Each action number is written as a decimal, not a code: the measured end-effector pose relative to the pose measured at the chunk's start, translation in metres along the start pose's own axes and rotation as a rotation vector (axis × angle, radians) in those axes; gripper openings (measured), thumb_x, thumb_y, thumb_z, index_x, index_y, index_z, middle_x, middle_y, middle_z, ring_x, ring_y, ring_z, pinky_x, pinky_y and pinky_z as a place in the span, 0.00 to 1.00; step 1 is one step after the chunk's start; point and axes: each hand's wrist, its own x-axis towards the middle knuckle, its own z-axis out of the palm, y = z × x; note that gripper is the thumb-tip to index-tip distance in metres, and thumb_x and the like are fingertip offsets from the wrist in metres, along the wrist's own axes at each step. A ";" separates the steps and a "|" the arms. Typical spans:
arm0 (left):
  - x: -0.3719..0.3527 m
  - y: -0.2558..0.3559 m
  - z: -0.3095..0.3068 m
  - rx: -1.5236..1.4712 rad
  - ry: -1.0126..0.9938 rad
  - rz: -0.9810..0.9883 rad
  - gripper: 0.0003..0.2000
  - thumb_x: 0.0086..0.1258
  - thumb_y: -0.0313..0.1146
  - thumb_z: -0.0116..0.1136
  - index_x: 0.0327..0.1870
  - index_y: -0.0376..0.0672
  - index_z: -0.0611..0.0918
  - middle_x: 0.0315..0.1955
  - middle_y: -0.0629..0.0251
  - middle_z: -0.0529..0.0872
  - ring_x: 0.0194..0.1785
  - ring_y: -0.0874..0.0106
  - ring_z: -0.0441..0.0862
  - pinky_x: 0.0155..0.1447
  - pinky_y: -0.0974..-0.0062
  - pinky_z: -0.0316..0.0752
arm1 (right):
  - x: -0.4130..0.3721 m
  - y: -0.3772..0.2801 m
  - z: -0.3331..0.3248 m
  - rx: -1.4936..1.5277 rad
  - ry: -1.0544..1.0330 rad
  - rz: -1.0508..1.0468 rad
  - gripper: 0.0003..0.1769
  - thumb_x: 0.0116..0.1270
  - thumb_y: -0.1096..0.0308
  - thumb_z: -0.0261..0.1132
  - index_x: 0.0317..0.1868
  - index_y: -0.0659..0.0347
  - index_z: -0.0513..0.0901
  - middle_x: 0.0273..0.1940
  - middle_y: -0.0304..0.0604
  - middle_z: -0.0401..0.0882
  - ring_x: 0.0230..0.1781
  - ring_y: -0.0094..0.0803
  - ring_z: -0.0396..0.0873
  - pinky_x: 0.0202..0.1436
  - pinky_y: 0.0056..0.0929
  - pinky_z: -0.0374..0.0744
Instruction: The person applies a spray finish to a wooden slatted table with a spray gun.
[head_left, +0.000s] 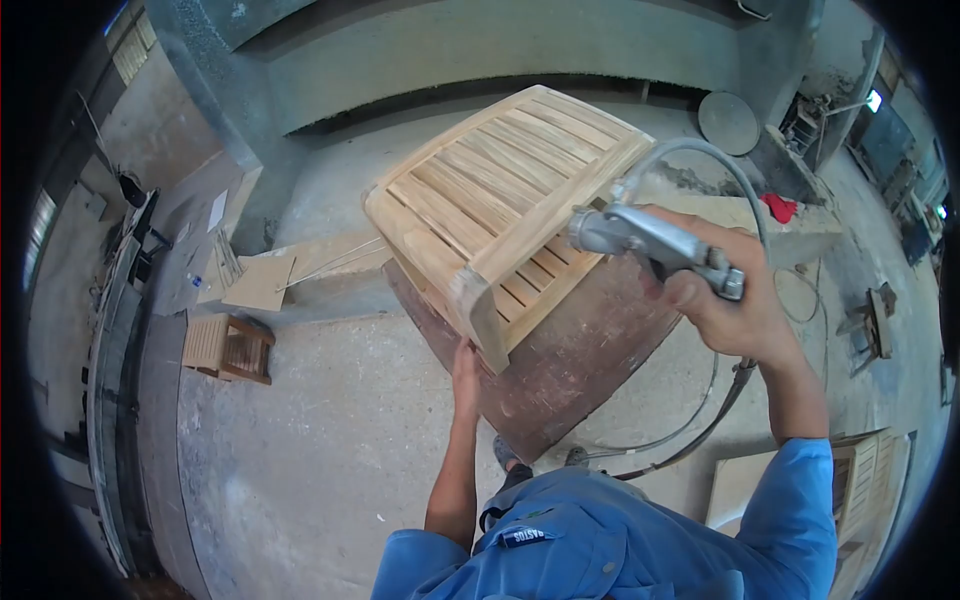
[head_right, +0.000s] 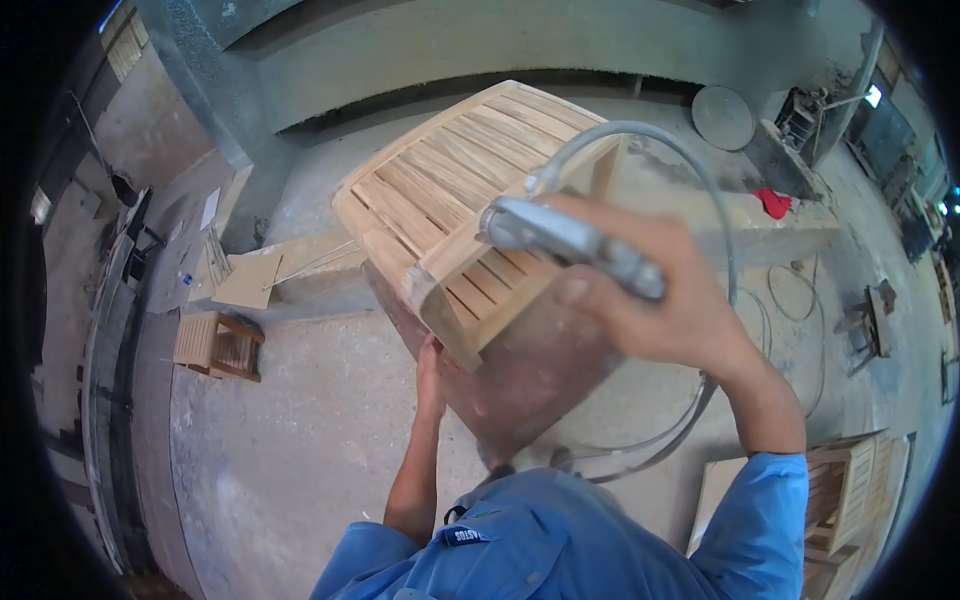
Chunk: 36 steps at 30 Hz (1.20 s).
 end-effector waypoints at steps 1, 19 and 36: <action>0.004 0.003 -0.001 -0.067 -0.008 -0.042 0.30 0.79 0.53 0.41 0.73 0.43 0.64 0.71 0.60 0.65 0.75 0.65 0.59 0.74 0.65 0.55 | -0.003 0.000 0.001 0.046 -0.028 -0.016 0.43 0.62 0.34 0.64 0.61 0.66 0.78 0.29 0.40 0.82 0.27 0.23 0.78 0.32 0.24 0.77; 0.057 0.044 -0.007 0.378 0.108 0.130 0.38 0.74 0.63 0.43 0.74 0.40 0.59 0.70 0.54 0.63 0.72 0.61 0.60 0.73 0.63 0.54 | -0.164 0.122 0.022 0.412 0.177 0.216 0.28 0.61 0.78 0.65 0.64 0.66 0.75 0.40 0.41 0.83 0.41 0.23 0.79 0.49 0.24 0.77; 0.195 0.145 0.015 0.287 0.278 0.236 0.40 0.69 0.68 0.49 0.57 0.30 0.76 0.52 0.51 0.80 0.57 0.64 0.74 0.64 0.67 0.67 | -0.006 0.134 0.111 0.445 0.372 -0.028 0.26 0.62 0.76 0.67 0.62 0.68 0.77 0.46 0.50 0.85 0.45 0.28 0.82 0.49 0.25 0.79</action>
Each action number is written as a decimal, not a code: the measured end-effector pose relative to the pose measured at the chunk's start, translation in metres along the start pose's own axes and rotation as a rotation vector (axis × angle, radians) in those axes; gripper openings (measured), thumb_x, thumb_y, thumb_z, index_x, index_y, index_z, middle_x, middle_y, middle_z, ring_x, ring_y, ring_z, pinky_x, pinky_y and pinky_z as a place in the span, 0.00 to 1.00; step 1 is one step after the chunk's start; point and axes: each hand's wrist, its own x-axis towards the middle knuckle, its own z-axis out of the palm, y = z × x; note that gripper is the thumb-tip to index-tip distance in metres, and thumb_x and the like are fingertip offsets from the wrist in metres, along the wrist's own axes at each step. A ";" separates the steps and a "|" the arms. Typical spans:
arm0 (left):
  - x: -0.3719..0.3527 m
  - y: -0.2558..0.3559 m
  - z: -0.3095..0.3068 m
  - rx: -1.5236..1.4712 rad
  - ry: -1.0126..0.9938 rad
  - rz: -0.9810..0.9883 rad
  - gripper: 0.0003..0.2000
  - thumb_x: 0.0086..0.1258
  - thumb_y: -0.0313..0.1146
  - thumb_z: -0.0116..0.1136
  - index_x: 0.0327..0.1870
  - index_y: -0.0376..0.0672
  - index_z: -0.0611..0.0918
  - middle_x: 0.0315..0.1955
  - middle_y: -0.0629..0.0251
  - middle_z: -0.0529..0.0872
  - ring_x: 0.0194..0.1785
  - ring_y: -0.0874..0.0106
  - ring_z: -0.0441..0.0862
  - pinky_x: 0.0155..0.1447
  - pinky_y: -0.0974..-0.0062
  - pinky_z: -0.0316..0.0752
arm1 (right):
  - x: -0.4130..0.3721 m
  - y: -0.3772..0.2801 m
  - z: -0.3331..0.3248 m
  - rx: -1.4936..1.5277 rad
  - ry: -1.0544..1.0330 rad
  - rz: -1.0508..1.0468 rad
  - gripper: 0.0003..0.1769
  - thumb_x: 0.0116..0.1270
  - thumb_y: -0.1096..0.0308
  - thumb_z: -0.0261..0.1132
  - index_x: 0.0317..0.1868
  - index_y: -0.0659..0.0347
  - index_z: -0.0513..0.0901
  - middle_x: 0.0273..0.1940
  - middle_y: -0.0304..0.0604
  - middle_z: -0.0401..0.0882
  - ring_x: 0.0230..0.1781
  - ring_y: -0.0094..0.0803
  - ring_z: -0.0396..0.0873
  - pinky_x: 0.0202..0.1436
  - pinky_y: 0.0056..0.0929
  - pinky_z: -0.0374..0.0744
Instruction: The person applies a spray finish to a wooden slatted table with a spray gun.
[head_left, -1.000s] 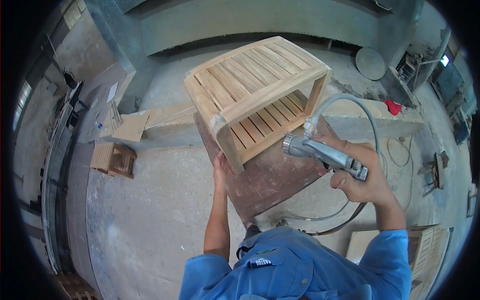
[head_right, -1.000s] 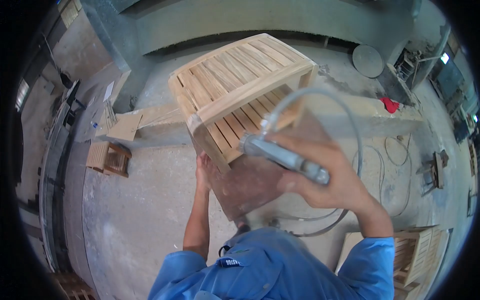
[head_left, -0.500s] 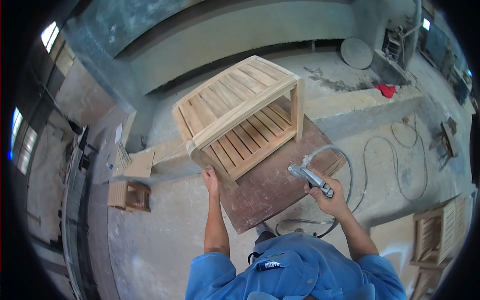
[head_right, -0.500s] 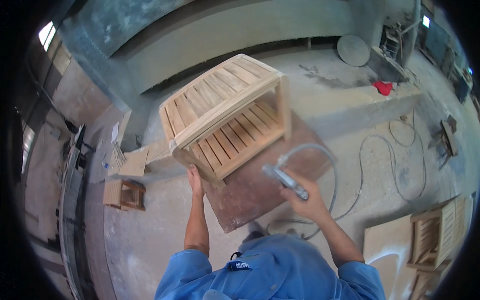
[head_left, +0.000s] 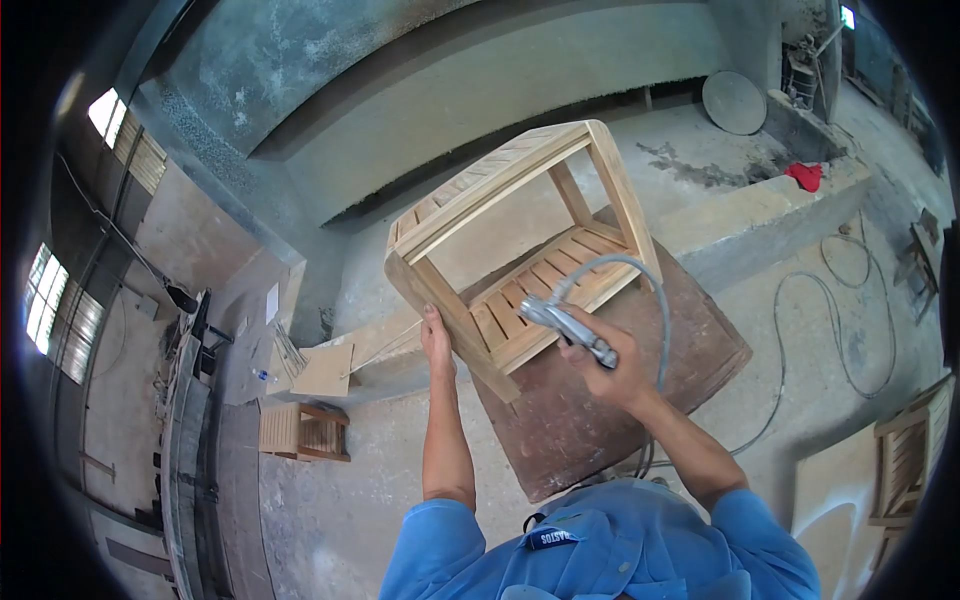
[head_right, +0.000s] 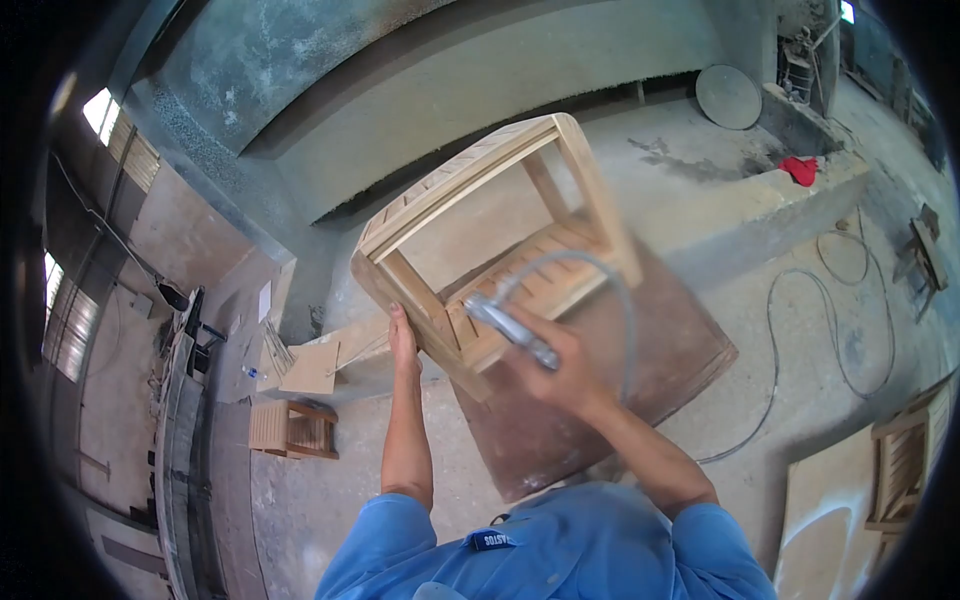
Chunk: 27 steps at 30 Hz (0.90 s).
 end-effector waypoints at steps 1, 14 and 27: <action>0.007 -0.001 -0.005 0.003 -0.006 0.002 0.40 0.69 0.68 0.49 0.57 0.30 0.76 0.52 0.51 0.80 0.57 0.64 0.74 0.64 0.67 0.67 | 0.009 0.004 0.012 -0.036 -0.014 -0.035 0.26 0.62 0.75 0.68 0.62 0.68 0.77 0.48 0.52 0.85 0.46 0.28 0.82 0.49 0.26 0.79; 0.048 -0.005 -0.002 0.015 -0.049 -0.020 0.33 0.73 0.62 0.50 0.52 0.33 0.79 0.48 0.57 0.82 0.52 0.70 0.75 0.59 0.71 0.69 | 0.067 0.062 -0.054 -0.169 0.425 -0.028 0.18 0.69 0.67 0.64 0.56 0.67 0.81 0.27 0.35 0.81 0.28 0.19 0.77 0.32 0.21 0.75; 0.062 -0.006 0.000 -0.003 -0.068 -0.021 0.39 0.71 0.65 0.49 0.61 0.31 0.75 0.56 0.54 0.79 0.60 0.67 0.74 0.66 0.70 0.65 | 0.104 0.038 -0.119 -0.260 0.557 -0.201 0.22 0.68 0.63 0.67 0.57 0.68 0.80 0.35 0.44 0.86 0.34 0.24 0.81 0.41 0.25 0.79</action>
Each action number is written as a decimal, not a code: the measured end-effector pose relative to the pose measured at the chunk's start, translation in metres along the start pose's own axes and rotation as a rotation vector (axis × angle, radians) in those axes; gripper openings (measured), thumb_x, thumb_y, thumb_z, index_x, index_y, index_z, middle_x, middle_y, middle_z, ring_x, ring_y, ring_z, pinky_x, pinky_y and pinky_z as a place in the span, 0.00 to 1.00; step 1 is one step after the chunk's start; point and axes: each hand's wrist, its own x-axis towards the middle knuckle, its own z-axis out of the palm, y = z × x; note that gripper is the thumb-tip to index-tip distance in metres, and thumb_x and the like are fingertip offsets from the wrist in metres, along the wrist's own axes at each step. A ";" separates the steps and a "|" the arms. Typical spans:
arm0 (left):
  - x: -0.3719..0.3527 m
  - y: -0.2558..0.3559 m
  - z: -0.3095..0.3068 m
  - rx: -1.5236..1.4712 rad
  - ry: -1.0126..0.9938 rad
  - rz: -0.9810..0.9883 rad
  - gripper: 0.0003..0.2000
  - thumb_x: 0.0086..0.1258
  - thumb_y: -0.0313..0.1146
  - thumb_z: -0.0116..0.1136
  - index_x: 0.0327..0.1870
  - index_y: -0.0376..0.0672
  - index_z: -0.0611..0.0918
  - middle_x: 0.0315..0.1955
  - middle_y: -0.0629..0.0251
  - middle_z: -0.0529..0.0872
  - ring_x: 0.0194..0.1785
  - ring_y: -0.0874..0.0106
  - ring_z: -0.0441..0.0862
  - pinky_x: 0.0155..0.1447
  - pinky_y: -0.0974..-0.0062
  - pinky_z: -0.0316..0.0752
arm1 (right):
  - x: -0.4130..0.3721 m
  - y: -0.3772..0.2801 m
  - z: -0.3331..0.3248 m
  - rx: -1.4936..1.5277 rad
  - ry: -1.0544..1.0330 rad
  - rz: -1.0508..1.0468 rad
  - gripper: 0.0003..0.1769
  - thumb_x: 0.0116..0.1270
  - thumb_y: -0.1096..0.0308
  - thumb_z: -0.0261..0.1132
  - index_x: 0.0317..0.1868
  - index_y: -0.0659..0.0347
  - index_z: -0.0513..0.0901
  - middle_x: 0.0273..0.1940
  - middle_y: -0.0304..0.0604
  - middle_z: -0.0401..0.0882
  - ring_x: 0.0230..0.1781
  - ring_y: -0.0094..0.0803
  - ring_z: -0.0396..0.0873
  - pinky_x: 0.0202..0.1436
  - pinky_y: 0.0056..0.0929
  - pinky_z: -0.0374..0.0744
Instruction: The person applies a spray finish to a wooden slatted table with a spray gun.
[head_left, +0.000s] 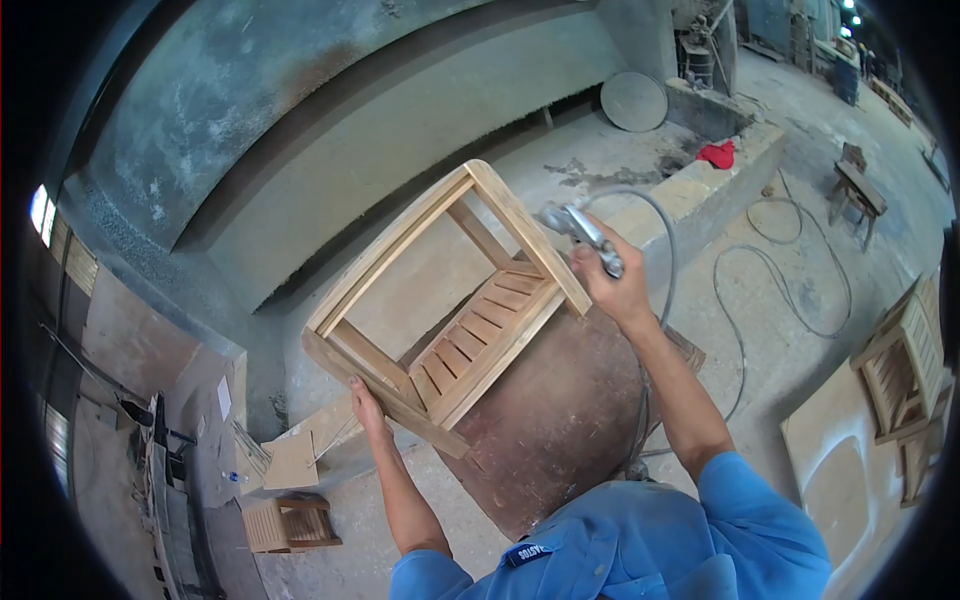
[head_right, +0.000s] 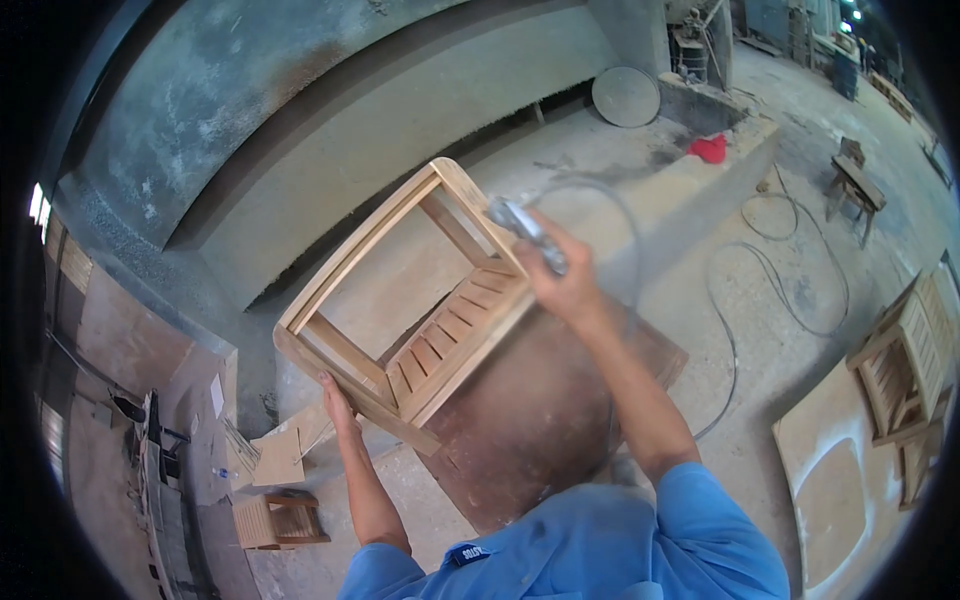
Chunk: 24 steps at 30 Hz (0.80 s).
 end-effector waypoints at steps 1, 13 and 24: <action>0.001 0.000 -0.002 0.012 -0.008 -0.005 0.39 0.71 0.65 0.49 0.61 0.31 0.75 0.56 0.54 0.79 0.60 0.67 0.74 0.66 0.70 0.65 | 0.004 -0.002 0.002 -0.026 -0.041 0.021 0.23 0.67 0.62 0.69 0.57 0.69 0.80 0.37 0.47 0.86 0.36 0.25 0.81 0.43 0.25 0.79; 0.043 0.049 0.009 0.397 0.052 0.385 0.35 0.60 0.46 0.71 0.61 0.30 0.71 0.51 0.52 0.80 0.54 0.62 0.79 0.59 0.65 0.72 | -0.080 0.014 -0.062 -0.251 -0.100 0.272 0.23 0.64 0.61 0.70 0.57 0.63 0.81 0.50 0.53 0.85 0.52 0.36 0.83 0.57 0.30 0.77; 0.124 0.029 -0.007 0.419 -0.075 0.250 0.30 0.56 0.38 0.70 0.60 0.36 0.74 0.51 0.57 0.81 0.51 0.64 0.80 0.56 0.64 0.74 | -0.106 0.003 -0.086 -0.302 -0.101 0.201 0.25 0.60 0.58 0.73 0.55 0.61 0.83 0.47 0.55 0.85 0.49 0.45 0.85 0.52 0.34 0.79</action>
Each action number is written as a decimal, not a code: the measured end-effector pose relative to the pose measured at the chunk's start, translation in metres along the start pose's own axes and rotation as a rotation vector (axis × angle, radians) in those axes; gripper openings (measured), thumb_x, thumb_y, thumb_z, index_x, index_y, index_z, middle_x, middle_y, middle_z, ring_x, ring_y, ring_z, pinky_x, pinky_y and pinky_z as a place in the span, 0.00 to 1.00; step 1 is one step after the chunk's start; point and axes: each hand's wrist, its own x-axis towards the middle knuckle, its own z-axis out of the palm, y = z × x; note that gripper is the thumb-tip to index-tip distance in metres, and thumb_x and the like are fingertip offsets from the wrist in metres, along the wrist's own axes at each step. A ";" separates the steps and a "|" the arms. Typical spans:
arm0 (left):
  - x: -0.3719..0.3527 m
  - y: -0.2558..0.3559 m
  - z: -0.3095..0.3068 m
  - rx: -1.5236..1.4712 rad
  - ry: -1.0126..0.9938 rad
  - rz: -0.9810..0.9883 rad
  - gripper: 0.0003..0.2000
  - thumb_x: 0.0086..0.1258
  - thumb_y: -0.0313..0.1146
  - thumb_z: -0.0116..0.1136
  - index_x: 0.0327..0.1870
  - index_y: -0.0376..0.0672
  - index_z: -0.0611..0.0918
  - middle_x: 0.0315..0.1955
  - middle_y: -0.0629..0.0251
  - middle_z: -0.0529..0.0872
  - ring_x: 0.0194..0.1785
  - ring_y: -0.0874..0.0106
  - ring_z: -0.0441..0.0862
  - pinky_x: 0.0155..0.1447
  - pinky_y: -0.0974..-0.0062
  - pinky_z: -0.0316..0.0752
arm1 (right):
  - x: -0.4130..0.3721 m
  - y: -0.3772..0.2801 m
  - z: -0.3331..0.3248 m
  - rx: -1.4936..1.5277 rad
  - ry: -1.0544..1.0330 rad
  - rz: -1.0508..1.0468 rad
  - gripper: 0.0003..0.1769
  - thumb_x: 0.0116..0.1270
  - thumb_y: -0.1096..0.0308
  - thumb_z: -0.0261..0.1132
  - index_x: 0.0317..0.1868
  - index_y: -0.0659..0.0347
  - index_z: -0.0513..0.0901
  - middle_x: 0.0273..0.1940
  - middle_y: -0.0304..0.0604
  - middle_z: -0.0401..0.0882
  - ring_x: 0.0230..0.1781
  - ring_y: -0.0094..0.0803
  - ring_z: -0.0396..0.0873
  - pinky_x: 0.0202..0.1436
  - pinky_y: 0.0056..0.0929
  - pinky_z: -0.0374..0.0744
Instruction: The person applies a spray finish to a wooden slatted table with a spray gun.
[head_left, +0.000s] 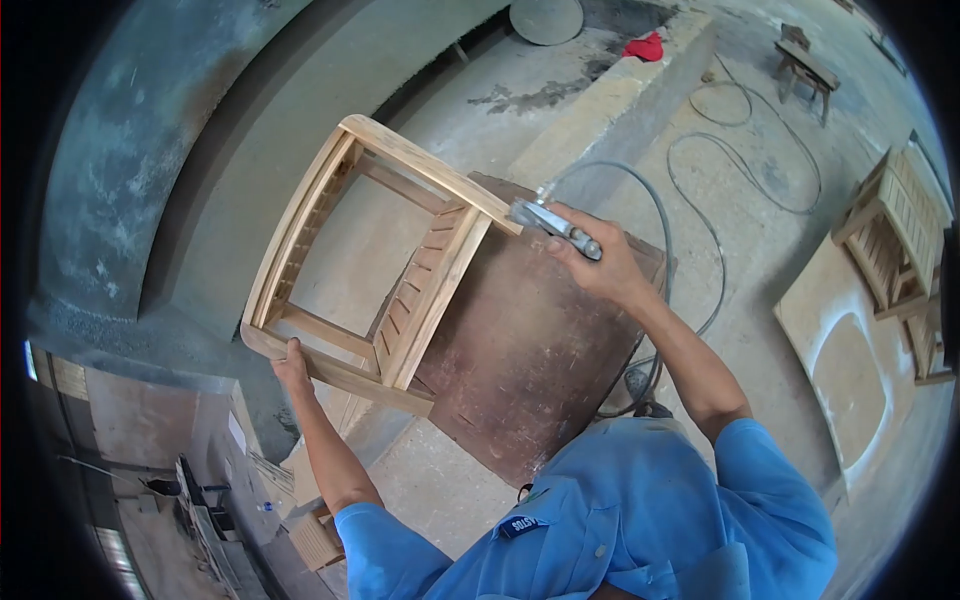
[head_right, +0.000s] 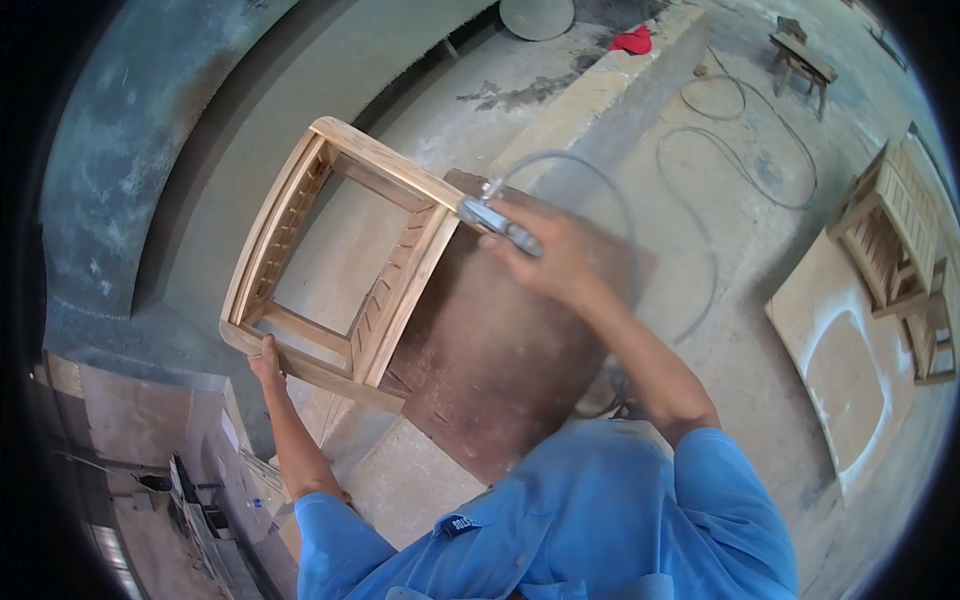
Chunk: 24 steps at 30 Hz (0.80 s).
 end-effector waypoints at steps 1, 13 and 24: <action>0.004 -0.004 -0.001 -0.009 0.006 0.004 0.30 0.57 0.38 0.70 0.60 0.37 0.74 0.50 0.58 0.81 0.51 0.63 0.80 0.55 0.64 0.74 | 0.004 -0.004 0.003 0.002 0.011 0.008 0.25 0.60 0.58 0.73 0.55 0.61 0.83 0.47 0.55 0.85 0.49 0.45 0.85 0.52 0.34 0.79; 0.009 0.005 0.003 0.035 0.004 -0.062 0.30 0.57 0.36 0.68 0.60 0.32 0.73 0.50 0.55 0.82 0.51 0.64 0.81 0.56 0.66 0.74 | -0.009 0.026 0.001 -0.064 -0.019 0.003 0.24 0.60 0.55 0.72 0.52 0.60 0.84 0.46 0.54 0.85 0.47 0.48 0.84 0.52 0.36 0.80; -0.005 0.046 0.001 0.203 -0.025 -0.290 0.37 0.57 0.46 0.69 0.66 0.40 0.69 0.57 0.54 0.78 0.56 0.55 0.78 0.56 0.45 0.71 | -0.081 0.062 -0.024 -0.133 0.022 0.101 0.24 0.66 0.58 0.69 0.57 0.64 0.81 0.29 0.43 0.83 0.29 0.24 0.77 0.38 0.25 0.76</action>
